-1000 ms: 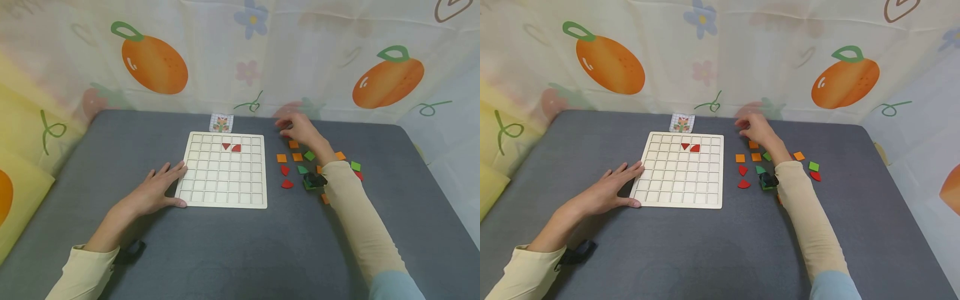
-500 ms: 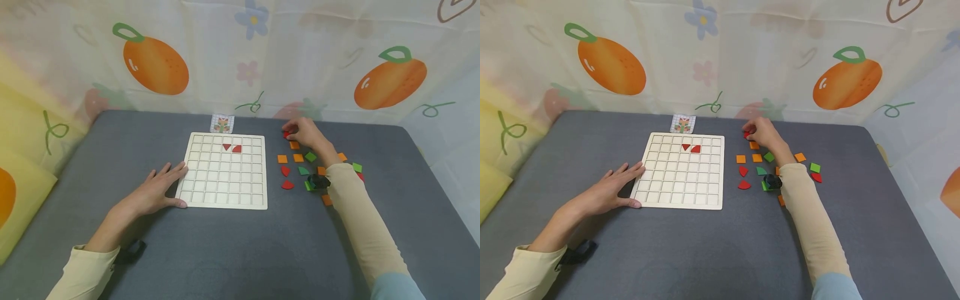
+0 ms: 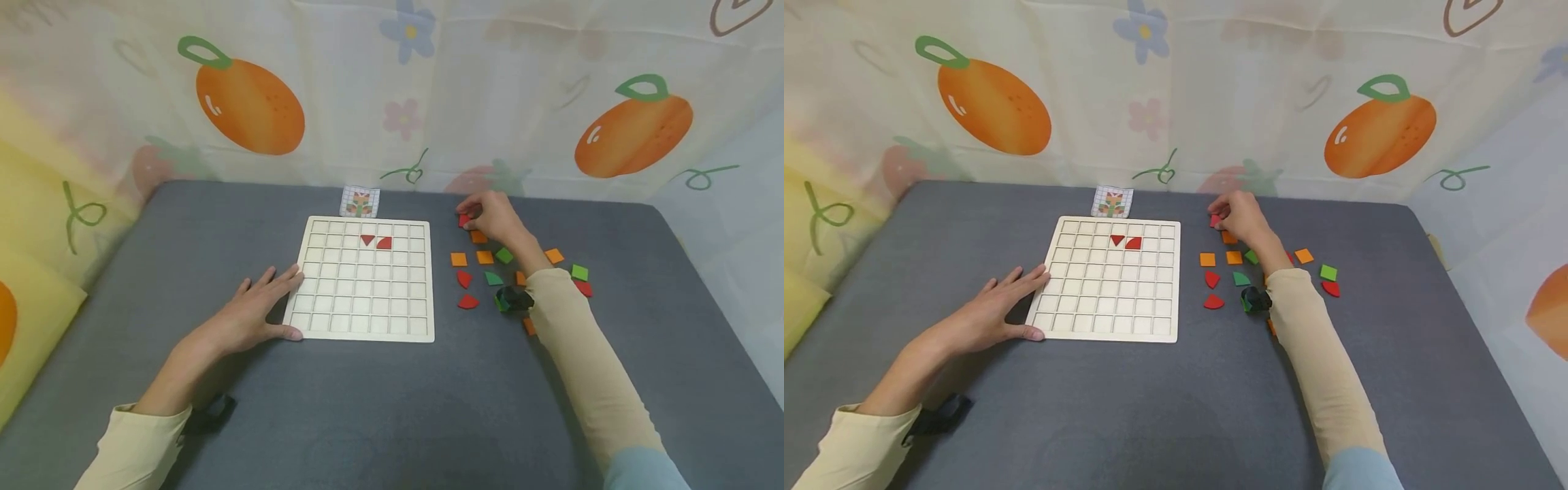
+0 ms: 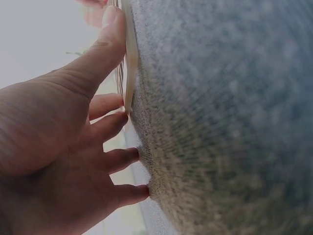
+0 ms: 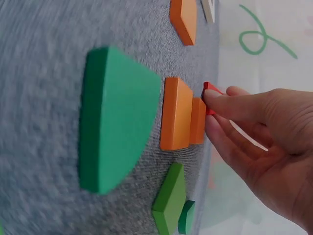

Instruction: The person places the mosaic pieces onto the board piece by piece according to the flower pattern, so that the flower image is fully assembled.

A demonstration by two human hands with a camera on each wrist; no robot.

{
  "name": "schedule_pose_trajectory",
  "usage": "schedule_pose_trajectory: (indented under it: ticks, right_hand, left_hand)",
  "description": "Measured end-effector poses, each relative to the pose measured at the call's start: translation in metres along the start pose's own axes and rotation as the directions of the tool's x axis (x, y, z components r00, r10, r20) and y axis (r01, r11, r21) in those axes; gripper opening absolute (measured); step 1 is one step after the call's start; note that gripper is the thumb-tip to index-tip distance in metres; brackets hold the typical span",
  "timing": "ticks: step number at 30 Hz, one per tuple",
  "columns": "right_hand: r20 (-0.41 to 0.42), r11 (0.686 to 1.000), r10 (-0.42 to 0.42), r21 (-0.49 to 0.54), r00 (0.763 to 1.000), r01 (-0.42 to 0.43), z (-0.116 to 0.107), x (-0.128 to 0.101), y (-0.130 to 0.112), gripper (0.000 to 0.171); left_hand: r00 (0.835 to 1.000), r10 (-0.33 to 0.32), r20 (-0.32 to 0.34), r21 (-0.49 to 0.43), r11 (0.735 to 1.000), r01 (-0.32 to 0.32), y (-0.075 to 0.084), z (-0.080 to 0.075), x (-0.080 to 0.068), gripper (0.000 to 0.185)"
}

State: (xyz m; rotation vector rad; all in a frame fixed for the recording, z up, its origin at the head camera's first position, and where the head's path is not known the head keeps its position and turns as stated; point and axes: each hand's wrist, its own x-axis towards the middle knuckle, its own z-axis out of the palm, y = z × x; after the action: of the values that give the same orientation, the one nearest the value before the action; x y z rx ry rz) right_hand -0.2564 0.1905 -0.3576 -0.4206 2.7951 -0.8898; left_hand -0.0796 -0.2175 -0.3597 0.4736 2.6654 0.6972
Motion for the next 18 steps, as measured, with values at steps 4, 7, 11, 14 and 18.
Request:
schedule_pose_trajectory:
  ticks: [4, 7, 11, 14, 18]
  right_hand:
    - [-0.045, 1.0, 0.017, 0.017, 0.999, -0.016, -0.0012, -0.0042, 0.0007, 0.032]
    - [-0.055, 0.999, 0.008, 0.046, 0.998, -0.006, -0.0006, -0.0049, 0.0001, 0.031]
    - [-0.049, 0.998, -0.002, 0.061, 0.999, 0.005, 0.0019, -0.0037, -0.0016, 0.031]
    - [-0.047, 0.999, -0.003, 0.039, 0.999, 0.005, 0.0032, -0.0037, -0.003, 0.031]
    - [-0.056, 1.0, -0.011, 0.013, 0.998, 0.012, 0.0038, -0.0041, -0.0047, 0.028]
  left_hand:
    - [1.0, 0.014, -0.001, -0.009, 1.0, -0.014, 0.0011, 0.0009, 0.0016, 0.1]
    - [1.0, 0.013, -0.004, -0.009, 1.0, -0.013, 0.0006, 0.0003, 0.0008, 0.1]
    - [1.0, 0.007, -0.007, -0.005, 1.0, -0.007, -0.0004, -0.0011, -0.0012, 0.1]
    - [1.0, 0.004, -0.002, -0.003, 1.0, -0.004, -0.0008, -0.0012, -0.0014, 0.101]
    - [1.0, 0.001, -0.002, 0.003, 1.0, -0.001, -0.0014, -0.0009, -0.0012, 0.101]
